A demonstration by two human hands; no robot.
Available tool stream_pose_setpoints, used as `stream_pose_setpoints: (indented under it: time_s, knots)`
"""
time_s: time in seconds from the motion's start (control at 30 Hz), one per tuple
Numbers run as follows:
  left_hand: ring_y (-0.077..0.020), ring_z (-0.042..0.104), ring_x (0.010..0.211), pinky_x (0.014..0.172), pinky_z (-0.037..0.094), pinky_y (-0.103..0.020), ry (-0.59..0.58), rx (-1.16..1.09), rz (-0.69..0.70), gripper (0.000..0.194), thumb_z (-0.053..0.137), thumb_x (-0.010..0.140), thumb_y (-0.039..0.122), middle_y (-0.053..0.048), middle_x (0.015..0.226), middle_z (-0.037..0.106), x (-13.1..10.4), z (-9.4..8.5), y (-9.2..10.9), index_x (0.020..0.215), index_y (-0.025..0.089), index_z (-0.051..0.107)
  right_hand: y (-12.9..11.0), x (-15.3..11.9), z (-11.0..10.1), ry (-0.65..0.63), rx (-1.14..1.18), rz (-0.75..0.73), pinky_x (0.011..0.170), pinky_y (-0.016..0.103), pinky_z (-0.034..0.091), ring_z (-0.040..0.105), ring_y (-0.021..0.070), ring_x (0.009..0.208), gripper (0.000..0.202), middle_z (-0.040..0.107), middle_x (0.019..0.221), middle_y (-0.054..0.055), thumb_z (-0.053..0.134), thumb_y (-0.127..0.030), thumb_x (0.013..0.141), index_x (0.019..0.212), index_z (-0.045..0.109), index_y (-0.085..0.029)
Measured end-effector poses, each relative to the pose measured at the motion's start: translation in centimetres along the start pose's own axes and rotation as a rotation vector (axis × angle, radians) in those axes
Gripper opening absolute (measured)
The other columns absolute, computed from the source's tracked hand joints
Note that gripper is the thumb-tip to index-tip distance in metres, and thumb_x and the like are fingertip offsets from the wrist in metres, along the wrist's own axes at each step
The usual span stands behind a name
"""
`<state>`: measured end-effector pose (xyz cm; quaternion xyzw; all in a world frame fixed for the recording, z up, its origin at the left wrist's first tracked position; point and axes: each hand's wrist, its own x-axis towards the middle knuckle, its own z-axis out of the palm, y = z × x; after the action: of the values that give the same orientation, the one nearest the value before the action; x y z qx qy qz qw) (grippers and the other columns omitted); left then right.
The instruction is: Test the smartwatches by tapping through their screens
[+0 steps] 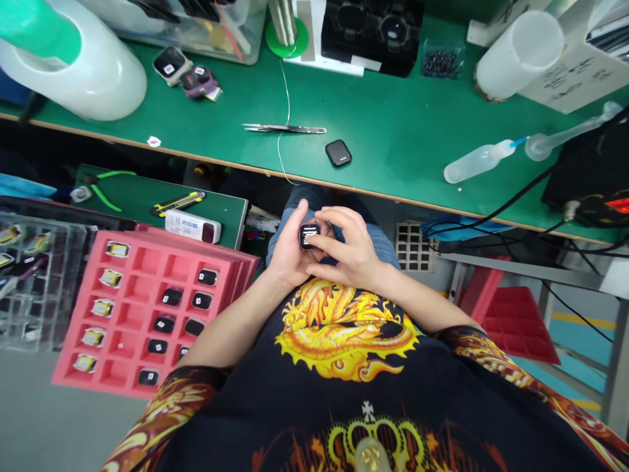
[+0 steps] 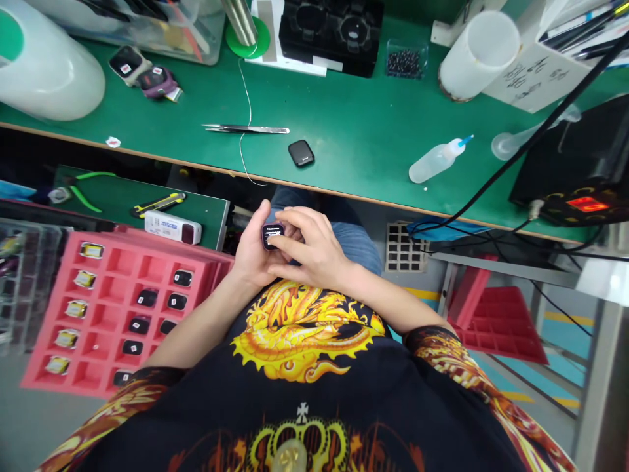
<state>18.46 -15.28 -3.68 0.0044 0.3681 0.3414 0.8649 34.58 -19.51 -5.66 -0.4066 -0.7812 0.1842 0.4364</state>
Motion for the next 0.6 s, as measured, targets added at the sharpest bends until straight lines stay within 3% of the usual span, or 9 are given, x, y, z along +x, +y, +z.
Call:
stream_pose_setpoints:
  time_s: [0.2, 0.43, 0.6]
  knots:
    - [-0.0139, 0.066, 0.055, 0.054, 0.056, -0.025, 0.032, 0.044, -0.013, 0.054, 0.064, 0.104, 0.064, -0.001, 0.065, 0.061, -0.25, 0.44, 0.27, 0.075, 0.018, 0.063, 0.01, -0.12, -0.36, 0.061, 0.001, 0.071, 0.118, 0.065, 0.05, 0.06, 0.0377, 0.136, 0.046, 0.062, 0.144, 0.012, 0.079, -0.066, 0.095, 0.123, 0.076, -0.03]
    - [-0.0151, 0.067, 0.055, 0.056, 0.055, -0.026, 0.026, 0.098, 0.008, 0.061, 0.059, 0.106, 0.067, -0.001, 0.061, 0.059, -0.32, 0.51, 0.18, 0.069, 0.019, 0.061, -0.14, -0.03, -0.29, 0.132, -0.019, 0.041, 0.111, 0.057, 0.055, 0.064, 0.0332, 0.13, 0.031, 0.065, 0.14, 0.012, 0.08, -0.049, 0.098, 0.118, 0.075, -0.027]
    - [-0.0164, 0.066, 0.054, 0.054, 0.054, -0.028, 0.005, 0.122, 0.025, 0.063, 0.057, 0.106, 0.068, -0.002, 0.06, 0.058, -0.45, 0.78, 0.27, 0.067, 0.019, 0.062, -0.24, 0.11, -0.31, 0.144, -0.034, 0.051, 0.109, 0.057, 0.056, 0.065, 0.0325, 0.127, 0.027, 0.066, 0.138, 0.011, 0.079, -0.047, 0.098, 0.116, 0.075, -0.028]
